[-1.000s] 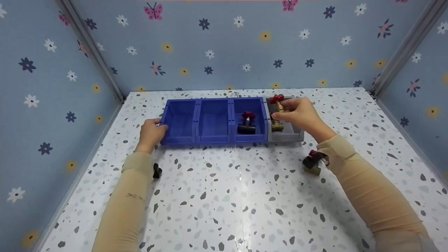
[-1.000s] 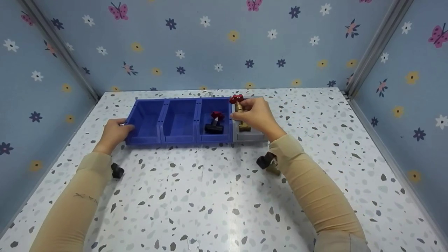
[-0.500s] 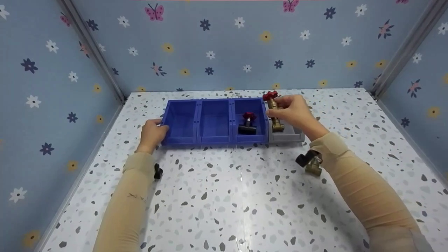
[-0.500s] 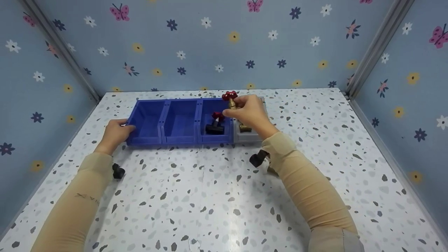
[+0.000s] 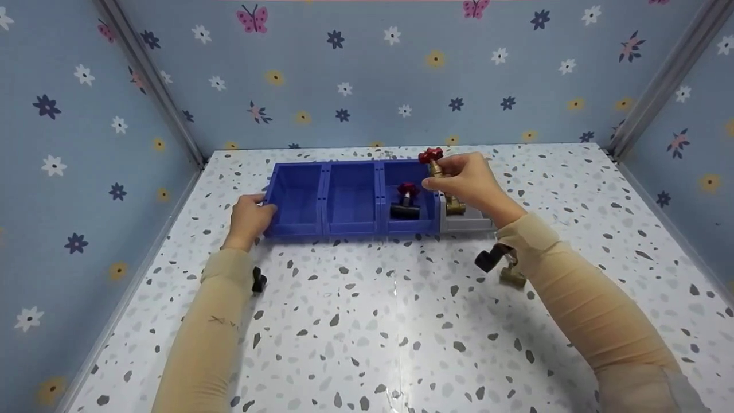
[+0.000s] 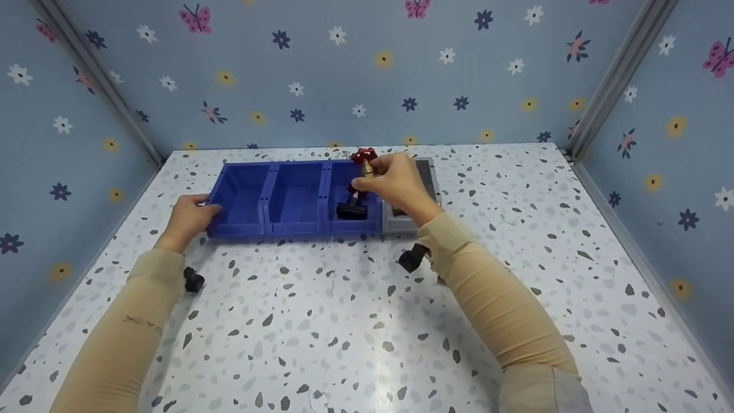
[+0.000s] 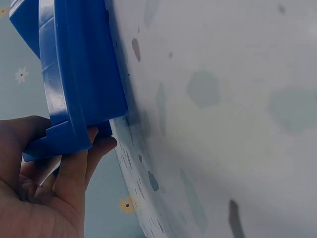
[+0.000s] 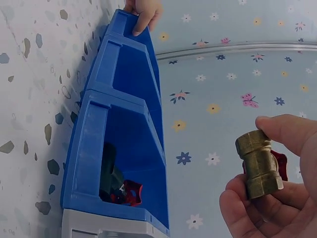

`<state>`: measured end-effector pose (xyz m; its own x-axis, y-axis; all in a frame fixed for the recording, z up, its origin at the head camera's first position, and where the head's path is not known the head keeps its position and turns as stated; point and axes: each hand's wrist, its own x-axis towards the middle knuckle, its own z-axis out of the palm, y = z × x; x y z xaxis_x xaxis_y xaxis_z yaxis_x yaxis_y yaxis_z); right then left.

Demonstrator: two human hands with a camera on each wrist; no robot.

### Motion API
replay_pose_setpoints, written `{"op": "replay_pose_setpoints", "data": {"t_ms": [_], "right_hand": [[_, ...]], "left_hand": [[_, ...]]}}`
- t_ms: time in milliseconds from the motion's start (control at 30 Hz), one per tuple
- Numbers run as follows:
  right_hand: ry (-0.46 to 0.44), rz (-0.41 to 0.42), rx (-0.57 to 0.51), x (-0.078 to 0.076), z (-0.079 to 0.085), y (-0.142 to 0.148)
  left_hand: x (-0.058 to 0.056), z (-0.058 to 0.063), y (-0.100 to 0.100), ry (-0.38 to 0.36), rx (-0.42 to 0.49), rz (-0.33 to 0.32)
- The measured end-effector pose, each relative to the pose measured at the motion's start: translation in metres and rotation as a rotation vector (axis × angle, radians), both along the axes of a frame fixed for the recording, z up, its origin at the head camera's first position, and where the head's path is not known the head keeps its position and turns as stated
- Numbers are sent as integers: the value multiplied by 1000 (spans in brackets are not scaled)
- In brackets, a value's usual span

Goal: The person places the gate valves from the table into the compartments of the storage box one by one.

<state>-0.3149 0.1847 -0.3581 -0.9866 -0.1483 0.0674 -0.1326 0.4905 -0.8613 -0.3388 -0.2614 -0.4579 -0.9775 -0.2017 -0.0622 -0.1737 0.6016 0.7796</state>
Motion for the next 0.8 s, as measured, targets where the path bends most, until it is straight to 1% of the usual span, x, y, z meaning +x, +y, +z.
{"op": "replay_pose_setpoints", "data": {"t_ms": [133, 267, 367, 500, 800], "right_hand": [[-1, -3, -7, 0, 1, -5], [-15, -25, 13, 1, 3, -10], [-36, -11, 0, 0, 4, -14], [-59, 18, -48, -2, 3, -20], [-36, 7, -75, -4, 1, -32]], "left_hand": [[1, 2, 1, -6, -14, 0], [1, 3, 1, -17, 0, 0], [0, 3, 0, -14, 8, -1], [-1, 1, -2, -6, -5, -8], [0, 2, 0, -12, 11, -16]]}}
